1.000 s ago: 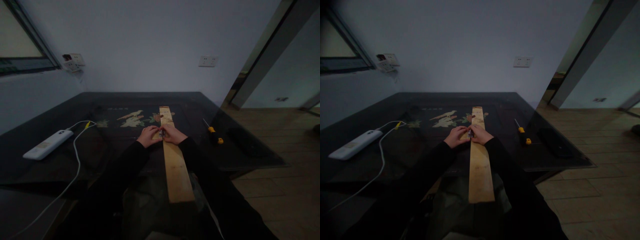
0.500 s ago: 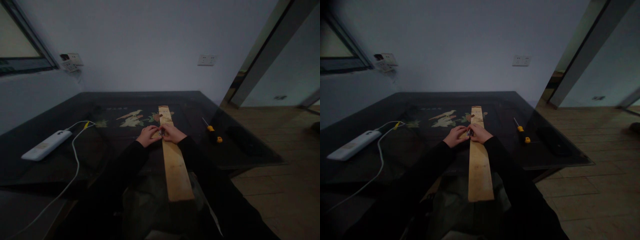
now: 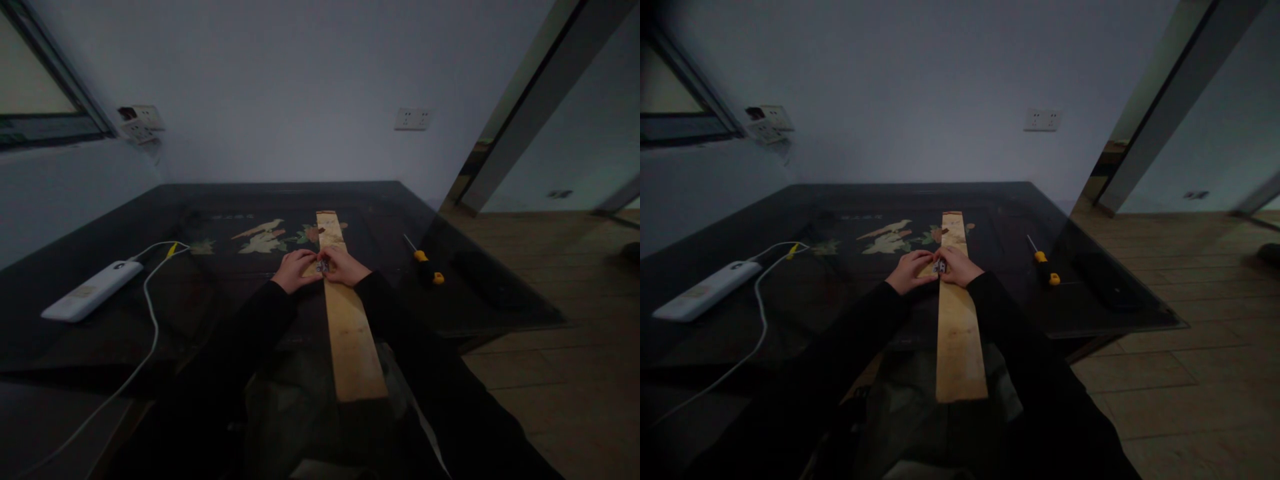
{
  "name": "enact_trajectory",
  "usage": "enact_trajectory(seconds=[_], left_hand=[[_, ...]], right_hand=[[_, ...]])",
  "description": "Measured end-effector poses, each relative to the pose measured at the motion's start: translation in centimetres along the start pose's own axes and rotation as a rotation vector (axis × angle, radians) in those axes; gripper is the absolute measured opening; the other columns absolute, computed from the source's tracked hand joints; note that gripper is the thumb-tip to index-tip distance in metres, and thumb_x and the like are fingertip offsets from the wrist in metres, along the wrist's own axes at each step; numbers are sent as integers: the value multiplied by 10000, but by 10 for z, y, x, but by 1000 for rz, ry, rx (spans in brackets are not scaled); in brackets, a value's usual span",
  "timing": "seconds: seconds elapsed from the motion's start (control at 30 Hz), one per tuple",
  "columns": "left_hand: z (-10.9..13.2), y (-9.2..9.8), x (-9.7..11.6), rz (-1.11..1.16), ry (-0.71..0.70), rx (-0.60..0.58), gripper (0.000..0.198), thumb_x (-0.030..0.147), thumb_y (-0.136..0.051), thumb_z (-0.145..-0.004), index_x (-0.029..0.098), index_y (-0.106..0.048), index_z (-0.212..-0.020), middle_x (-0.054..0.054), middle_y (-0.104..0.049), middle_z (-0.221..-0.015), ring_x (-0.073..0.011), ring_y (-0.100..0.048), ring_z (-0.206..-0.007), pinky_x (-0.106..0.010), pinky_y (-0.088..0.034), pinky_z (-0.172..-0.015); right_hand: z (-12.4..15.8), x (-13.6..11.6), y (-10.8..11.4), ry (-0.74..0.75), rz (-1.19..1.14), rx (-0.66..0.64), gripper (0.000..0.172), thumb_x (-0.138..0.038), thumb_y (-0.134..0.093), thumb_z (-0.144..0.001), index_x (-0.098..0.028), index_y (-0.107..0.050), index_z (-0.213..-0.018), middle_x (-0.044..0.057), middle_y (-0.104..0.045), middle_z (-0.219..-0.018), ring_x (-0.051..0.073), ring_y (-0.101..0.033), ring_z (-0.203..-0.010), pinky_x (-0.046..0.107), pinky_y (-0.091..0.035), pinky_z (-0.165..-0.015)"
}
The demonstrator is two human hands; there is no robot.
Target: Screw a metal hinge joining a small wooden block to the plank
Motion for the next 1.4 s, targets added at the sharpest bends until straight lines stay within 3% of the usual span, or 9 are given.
enact_trajectory(seconds=[0.33, 0.8, 0.97, 1.1, 1.4], left_hand=[[0, 0, 1, -12, 10, 1, 487, 491, -650, -776, 224, -601, -1180, -102, -588, -1209, -274, -525, -1149, -435, -367, -985], [0, -7, -6, 111, 24, 40, 465, 498, -612, -805, 197, -619, -1159, -110, -590, -1165, -259, -555, -1115, -412, -435, -963], [1, -8, -6, 131, 44, 39, 427, 475, -608, -819, 220, -617, -1161, -99, -587, -1167, -251, -556, -1114, -423, -429, -974], [1, -8, -7, 149, 49, 25, 408, 455, -611, -821, 228, -616, -1160, -93, -587, -1164, -246, -556, -1117, -418, -433, -977], [0, -9, -7, 217, 43, 21, 401, 471, -582, -832, 199, -633, -1123, -100, -605, -1107, -236, -584, -1062, -397, -455, -964]], right_hand=[[-1, -3, 1, 39, 10, 0, 284, -134, -600, -673, -160, -551, -952, 58, -554, -920, 190, -503, -900, 301, -397, -812], [0, 2, 11, -89, -171, -30, 225, -215, -659, -711, -159, -588, -917, 37, -638, -903, 135, -585, -804, 242, -434, -701], [0, 8, 14, -107, -110, 11, 290, -279, -721, -694, -161, -609, -934, 40, -650, -900, 145, -590, -821, 248, -433, -707], [2, 12, 14, -168, -80, 34, 357, -315, -750, -668, -155, -603, -952, 2, -611, -759, 119, -552, -671, 237, -417, -628], [1, 20, 3, -349, -499, 74, 333, -241, -777, -604, -160, -583, -862, -18, -644, -686, 100, -590, -606, 226, -465, -598]])
Point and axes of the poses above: each hand's wrist, its own z-axis away from the middle knuckle, its own y-axis out of the back of the hand, x = y × z, the point moved 3 cm from there along -z, towards the middle knuckle
